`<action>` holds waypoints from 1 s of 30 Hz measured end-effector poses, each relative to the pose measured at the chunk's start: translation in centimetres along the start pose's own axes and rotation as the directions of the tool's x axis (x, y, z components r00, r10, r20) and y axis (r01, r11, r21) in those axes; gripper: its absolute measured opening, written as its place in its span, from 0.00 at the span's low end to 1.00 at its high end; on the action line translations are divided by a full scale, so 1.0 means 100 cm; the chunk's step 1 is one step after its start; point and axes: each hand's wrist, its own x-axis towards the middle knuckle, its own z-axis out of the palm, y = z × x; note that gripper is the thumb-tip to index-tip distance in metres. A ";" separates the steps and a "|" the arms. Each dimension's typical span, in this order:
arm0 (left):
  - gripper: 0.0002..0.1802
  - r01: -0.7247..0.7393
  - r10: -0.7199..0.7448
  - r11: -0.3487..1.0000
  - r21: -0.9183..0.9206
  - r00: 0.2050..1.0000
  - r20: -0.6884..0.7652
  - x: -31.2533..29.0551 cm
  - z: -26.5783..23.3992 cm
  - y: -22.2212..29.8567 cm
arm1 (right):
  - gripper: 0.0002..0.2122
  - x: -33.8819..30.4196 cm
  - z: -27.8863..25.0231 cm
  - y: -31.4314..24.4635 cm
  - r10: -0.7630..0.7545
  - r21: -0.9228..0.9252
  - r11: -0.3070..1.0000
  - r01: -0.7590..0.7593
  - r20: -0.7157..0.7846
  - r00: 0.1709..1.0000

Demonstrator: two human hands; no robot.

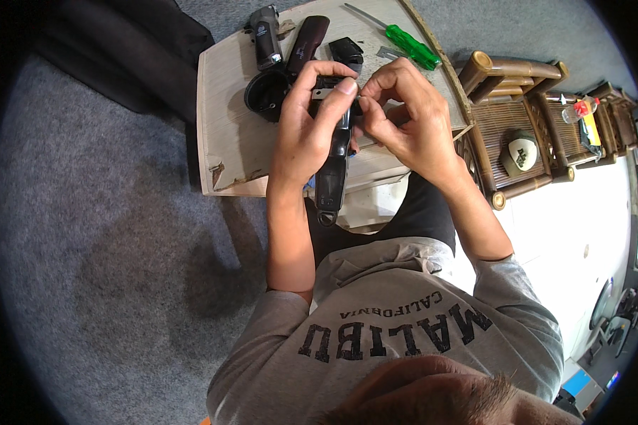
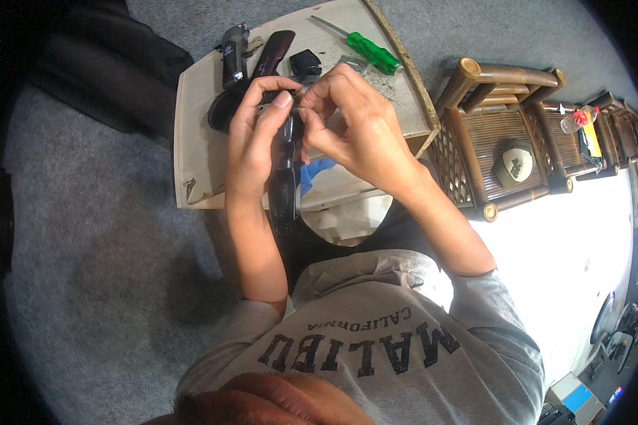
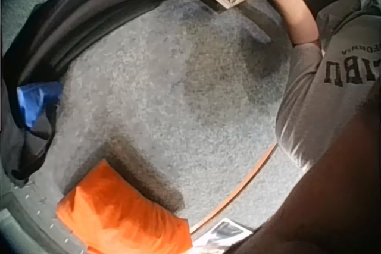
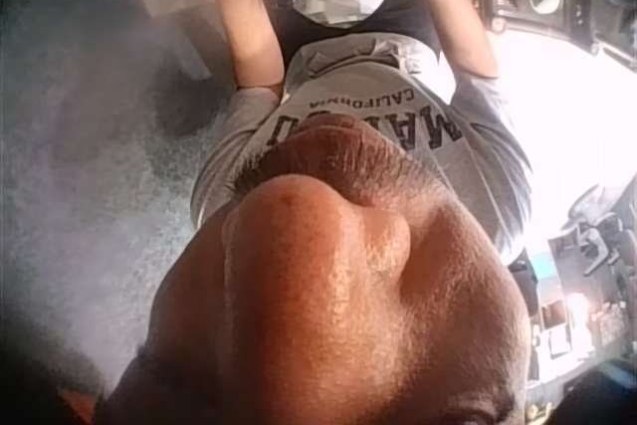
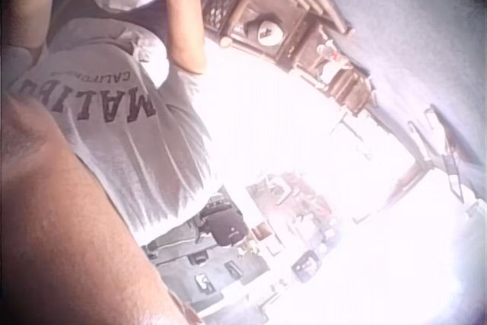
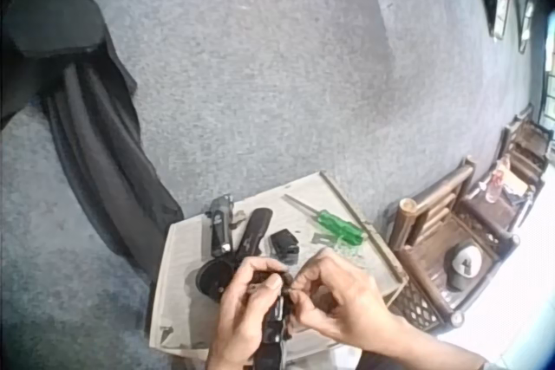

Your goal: The person uses a screwdriver to remove and replace screws on a hair clipper, handling small parts and placing them in a black container on a table.

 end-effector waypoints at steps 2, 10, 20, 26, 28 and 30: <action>0.11 -0.003 0.003 1.000 0.001 1.000 0.007 -0.001 0.001 0.002 | 0.09 0.000 -0.002 0.000 -0.066 -0.040 0.997 0.066 0.011 0.998; 0.11 0.005 -0.004 0.995 -0.098 1.000 0.018 -0.002 -0.003 0.002 | 0.05 0.017 -0.028 -0.009 -0.173 -0.187 0.963 0.193 0.122 0.977; 0.10 0.025 -0.027 0.991 -0.135 0.999 -0.018 0.000 -0.001 0.001 | 0.15 0.055 -0.061 0.063 0.098 -0.742 0.670 0.022 0.117 0.988; 0.10 0.034 -0.038 0.991 -0.132 0.999 -0.024 0.000 -0.001 0.001 | 0.16 0.058 -0.065 0.079 0.046 -0.742 0.668 0.050 0.108 0.993; 0.10 0.043 -0.047 0.991 -0.129 0.998 -0.035 -0.001 -0.001 0.002 | 0.16 0.048 -0.078 0.064 0.056 -0.536 0.843 -0.048 -0.003 0.998; 0.10 0.071 -0.072 0.995 -0.065 0.997 -0.017 0.002 0.000 0.004 | 0.17 0.033 -0.089 0.038 0.183 -0.459 0.869 -0.186 -0.051 0.982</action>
